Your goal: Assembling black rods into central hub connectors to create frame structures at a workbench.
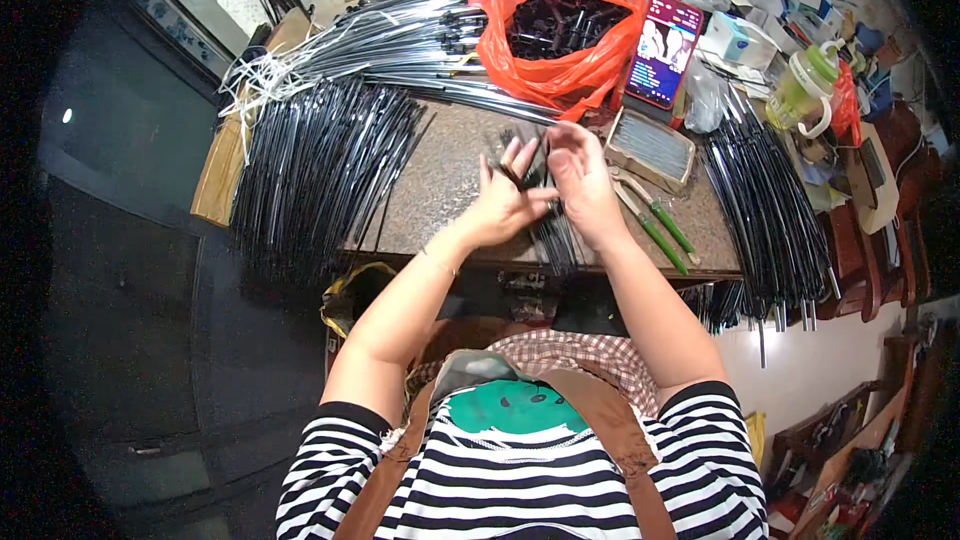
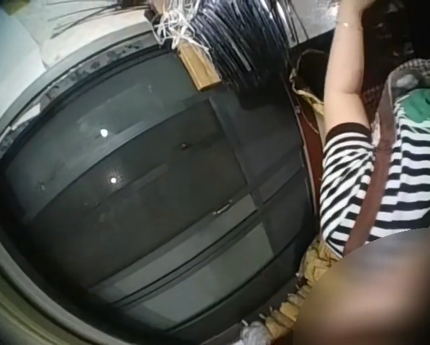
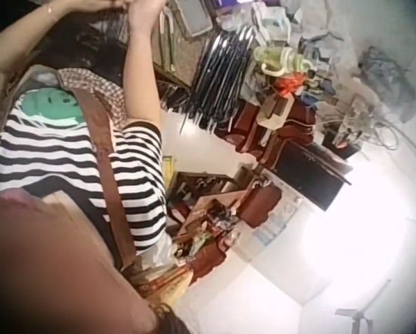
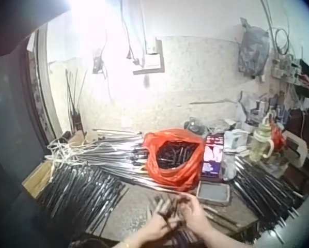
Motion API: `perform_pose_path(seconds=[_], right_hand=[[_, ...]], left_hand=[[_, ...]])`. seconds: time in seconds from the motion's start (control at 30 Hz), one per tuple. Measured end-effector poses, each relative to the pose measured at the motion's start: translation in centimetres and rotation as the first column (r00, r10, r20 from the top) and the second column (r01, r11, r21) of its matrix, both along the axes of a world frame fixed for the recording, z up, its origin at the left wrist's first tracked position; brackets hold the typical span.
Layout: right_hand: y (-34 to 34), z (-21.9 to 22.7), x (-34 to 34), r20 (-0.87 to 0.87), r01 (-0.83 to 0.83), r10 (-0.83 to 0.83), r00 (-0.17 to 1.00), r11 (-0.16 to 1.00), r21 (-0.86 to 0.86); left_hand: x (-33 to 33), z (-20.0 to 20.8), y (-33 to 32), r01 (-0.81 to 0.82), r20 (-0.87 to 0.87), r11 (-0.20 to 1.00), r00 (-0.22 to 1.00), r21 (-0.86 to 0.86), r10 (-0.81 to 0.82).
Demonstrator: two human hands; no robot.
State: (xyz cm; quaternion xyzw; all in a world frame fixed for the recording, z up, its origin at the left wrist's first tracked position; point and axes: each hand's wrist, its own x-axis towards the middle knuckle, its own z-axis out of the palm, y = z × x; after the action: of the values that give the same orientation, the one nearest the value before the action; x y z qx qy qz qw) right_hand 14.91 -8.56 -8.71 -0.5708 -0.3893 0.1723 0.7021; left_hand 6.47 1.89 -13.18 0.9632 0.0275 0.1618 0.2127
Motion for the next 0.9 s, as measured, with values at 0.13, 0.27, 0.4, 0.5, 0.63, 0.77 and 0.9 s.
perform_pose_path(seconds=[0.13,0.27,0.4,0.5,0.63,0.77,0.9], right_hand=[[-2.8,-2.4,1.1,0.063,0.206,-0.204,0.977,0.823,-0.529],[-3.7,-2.2,0.2,-0.639,-0.195,-0.047,0.768,0.933,-0.304],[-2.2,0.9,2.5,-0.004,-0.554,0.581,0.814,0.773,-0.308],[-0.6,1.6,2.9,-0.047,-0.587,0.589,0.807,0.791,-0.175],[-0.2,1.5,3.1,-0.342,-0.411,0.344,0.874,0.9,-0.146],[-0.2,0.7,1.6,0.219,-0.208,0.287,0.933,0.923,-0.323],[-0.7,2.5,1.9,0.199,-0.387,0.519,0.831,0.798,-0.463]], left_hand=[[1.1,-0.6,2.2,0.253,0.189,0.819,0.965,-0.515,-0.18],[0.7,0.3,0.7,0.276,0.088,0.837,0.96,-0.473,-0.267],[0.2,0.1,-1.3,0.457,0.167,0.809,0.889,-0.369,-0.426],[1.1,0.2,-0.2,0.31,0.206,0.874,0.947,-0.374,-0.248],[1.5,-0.7,0.6,0.274,0.137,0.865,0.962,-0.42,-0.238],[0.6,-0.9,0.4,0.325,0.182,0.805,0.946,-0.496,-0.269],[0.1,-0.6,-0.2,0.352,0.208,0.823,0.935,-0.445,-0.288]])
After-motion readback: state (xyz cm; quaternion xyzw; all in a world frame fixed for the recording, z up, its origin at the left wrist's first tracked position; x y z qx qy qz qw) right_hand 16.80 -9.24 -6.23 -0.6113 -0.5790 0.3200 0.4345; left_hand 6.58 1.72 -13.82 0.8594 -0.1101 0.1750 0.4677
